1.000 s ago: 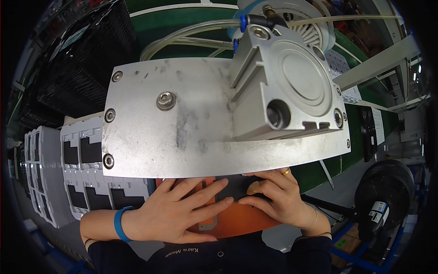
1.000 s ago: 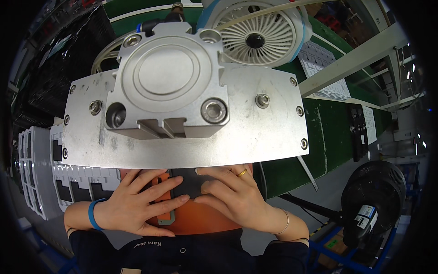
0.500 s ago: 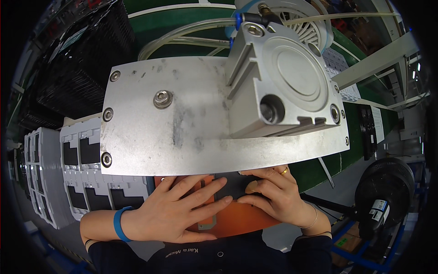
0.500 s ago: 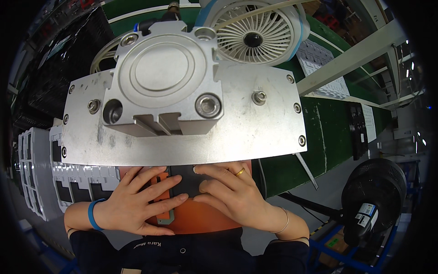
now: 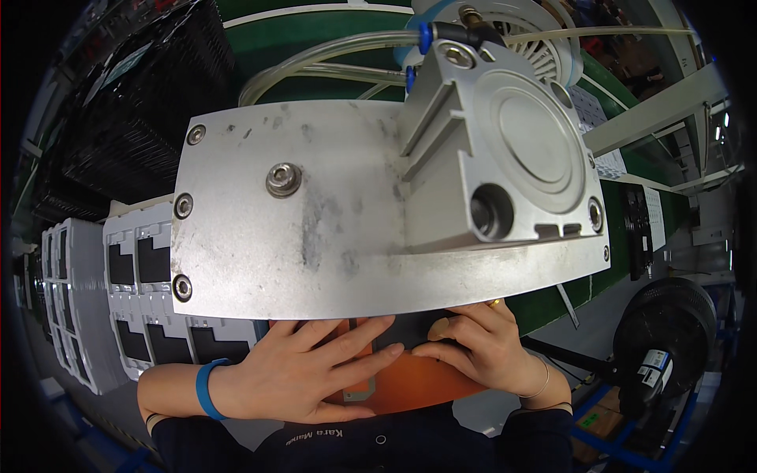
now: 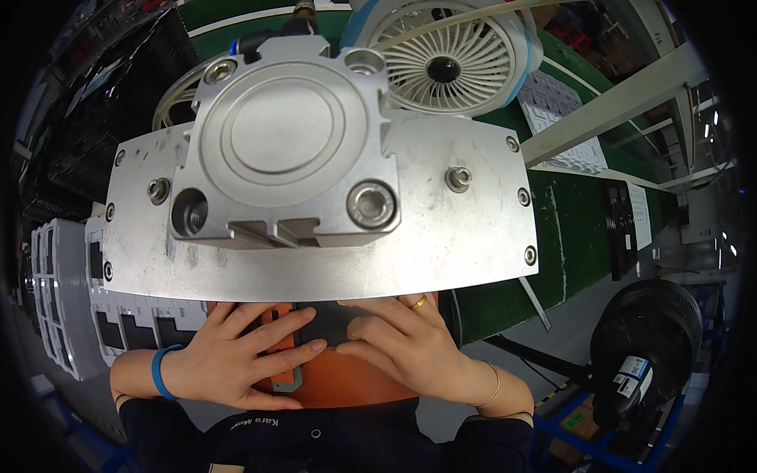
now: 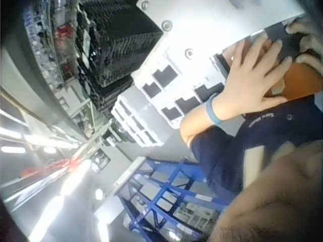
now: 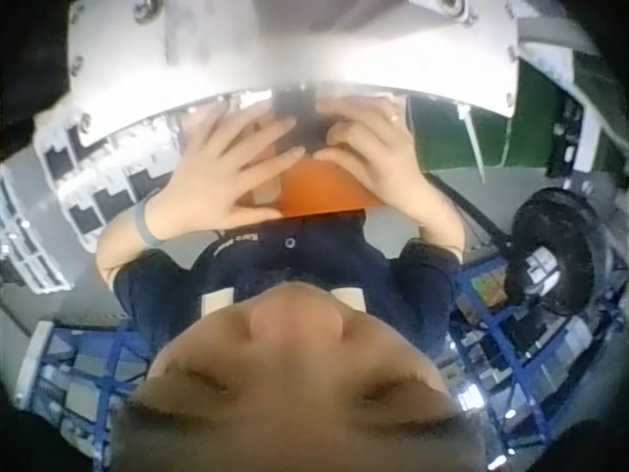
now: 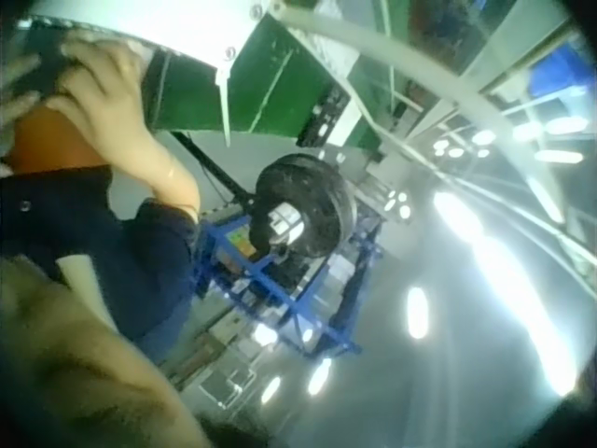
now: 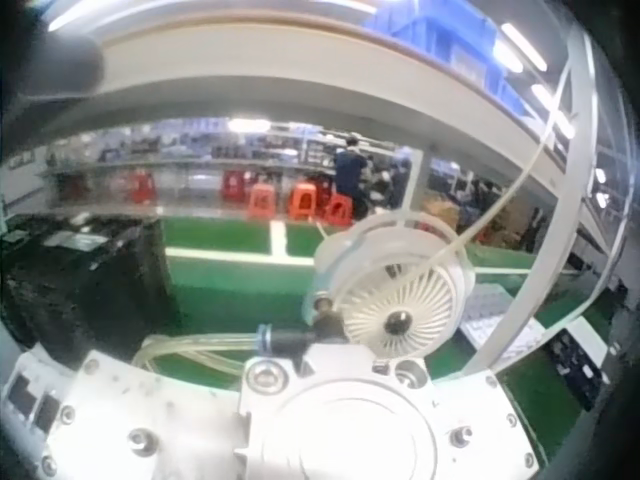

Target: The person repeatedly picks up small black rectangular parts from a white tray, places them into a press machine, and operates the press. After pressing, the person removes the parts and places them back into the tray. The person also uses a caliper to measure the parts at intervals.

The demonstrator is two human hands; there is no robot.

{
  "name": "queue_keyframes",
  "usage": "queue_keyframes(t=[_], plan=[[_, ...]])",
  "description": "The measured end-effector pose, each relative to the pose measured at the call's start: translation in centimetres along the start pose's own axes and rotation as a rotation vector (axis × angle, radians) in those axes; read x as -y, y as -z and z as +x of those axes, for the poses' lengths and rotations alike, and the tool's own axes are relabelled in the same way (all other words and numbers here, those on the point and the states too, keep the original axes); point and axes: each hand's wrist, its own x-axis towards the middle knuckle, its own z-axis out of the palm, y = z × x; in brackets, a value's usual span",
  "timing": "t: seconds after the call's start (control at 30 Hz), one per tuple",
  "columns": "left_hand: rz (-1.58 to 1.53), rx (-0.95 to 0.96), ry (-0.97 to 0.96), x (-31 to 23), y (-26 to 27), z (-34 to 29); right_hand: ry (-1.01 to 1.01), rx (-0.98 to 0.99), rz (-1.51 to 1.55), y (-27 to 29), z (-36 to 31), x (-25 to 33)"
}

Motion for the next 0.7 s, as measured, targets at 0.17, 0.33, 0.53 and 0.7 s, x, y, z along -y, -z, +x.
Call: queue_keyframes(t=[0.17, 0.33, 0.53, 0.7], plan=[[-0.017, -0.001, -0.001, 0.0, -0.2, -0.1, -0.008, 0.025, 0.0, 0.1, 0.2, 0.1], [-0.007, -0.002, -0.004, -0.2, 0.3, 0.2, -0.002, 0.086, 0.071, 0.9, 1.1, 0.0], [-0.042, -0.206, -0.02, -0.7, 0.6, 0.0, -0.103, 0.062, 0.242, 1.8, 1.3, 1.0], [-0.596, -0.386, 0.293, -2.0, 1.4, -0.1, -0.341, -0.109, 0.549, 2.0, 0.1, 2.3]])
